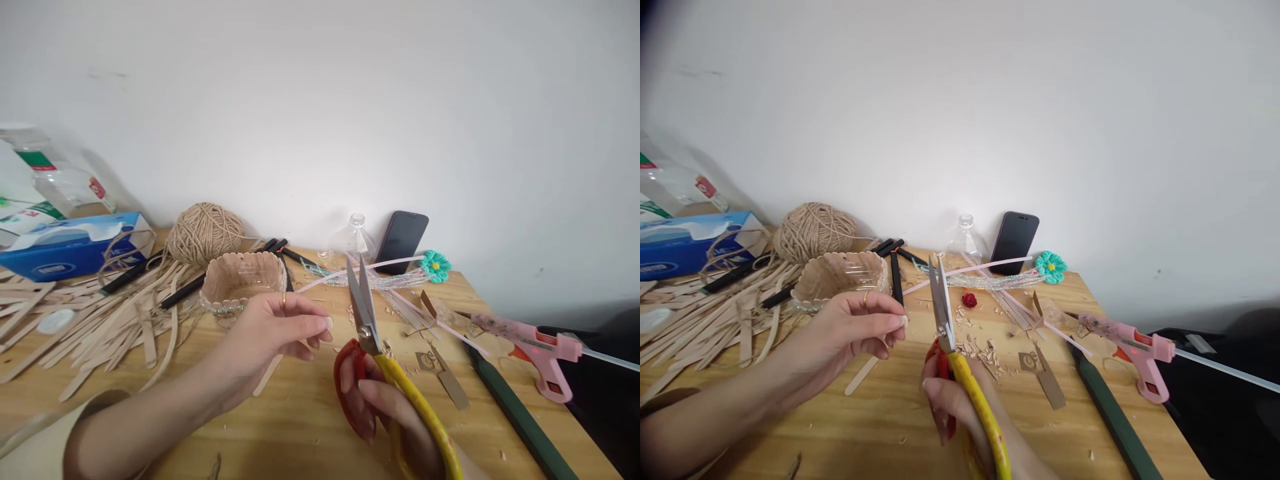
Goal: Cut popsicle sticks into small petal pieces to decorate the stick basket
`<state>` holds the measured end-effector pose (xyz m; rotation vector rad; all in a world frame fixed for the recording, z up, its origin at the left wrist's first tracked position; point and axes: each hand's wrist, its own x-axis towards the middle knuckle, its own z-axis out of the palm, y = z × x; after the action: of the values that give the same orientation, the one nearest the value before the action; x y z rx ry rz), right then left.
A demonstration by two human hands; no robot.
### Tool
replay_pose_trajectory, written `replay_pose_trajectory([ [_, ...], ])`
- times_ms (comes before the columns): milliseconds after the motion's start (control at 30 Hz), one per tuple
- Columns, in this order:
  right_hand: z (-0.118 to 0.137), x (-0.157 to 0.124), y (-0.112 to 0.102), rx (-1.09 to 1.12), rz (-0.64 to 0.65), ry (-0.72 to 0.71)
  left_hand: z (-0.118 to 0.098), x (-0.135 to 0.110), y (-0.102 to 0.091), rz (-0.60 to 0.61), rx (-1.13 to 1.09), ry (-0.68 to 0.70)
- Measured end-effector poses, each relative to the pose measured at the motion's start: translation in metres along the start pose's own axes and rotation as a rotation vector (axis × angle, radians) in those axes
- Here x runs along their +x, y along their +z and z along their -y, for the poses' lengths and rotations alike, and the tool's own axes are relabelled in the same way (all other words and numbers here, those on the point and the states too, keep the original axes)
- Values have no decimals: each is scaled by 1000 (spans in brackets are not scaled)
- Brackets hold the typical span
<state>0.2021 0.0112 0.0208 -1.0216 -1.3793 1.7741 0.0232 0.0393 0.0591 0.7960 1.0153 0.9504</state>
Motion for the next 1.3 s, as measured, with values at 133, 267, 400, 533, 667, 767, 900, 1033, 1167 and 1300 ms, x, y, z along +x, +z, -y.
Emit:
replay_pose_trajectory([
  [133,15,1,-18,-458,-112,12,3,5,-6,56,83,29],
  [267,23,1,-52,-1278,-542,33,13,11,-12,129,280,-8],
  [400,14,1,-80,-1494,-442,60,32,16,-16,234,489,-101],
  [533,7,-5,-86,-1600,-411,77,52,21,-20,280,841,61],
  [667,12,-10,-66,-1773,-522,-62,57,24,-25,339,1111,269],
  [767,12,-2,-45,-1534,-221,-299,52,25,-29,410,1165,286],
  [900,1,17,-28,-1408,-49,-259,48,24,-35,386,1105,248],
  [1033,-6,29,-25,-1332,-38,-218,47,22,-36,312,1115,234],
  [1167,-7,34,-24,-1312,-18,-181,47,21,-29,328,1246,300],
  [1300,-1,30,-23,-1318,56,-192,47,21,-26,420,1321,396],
])
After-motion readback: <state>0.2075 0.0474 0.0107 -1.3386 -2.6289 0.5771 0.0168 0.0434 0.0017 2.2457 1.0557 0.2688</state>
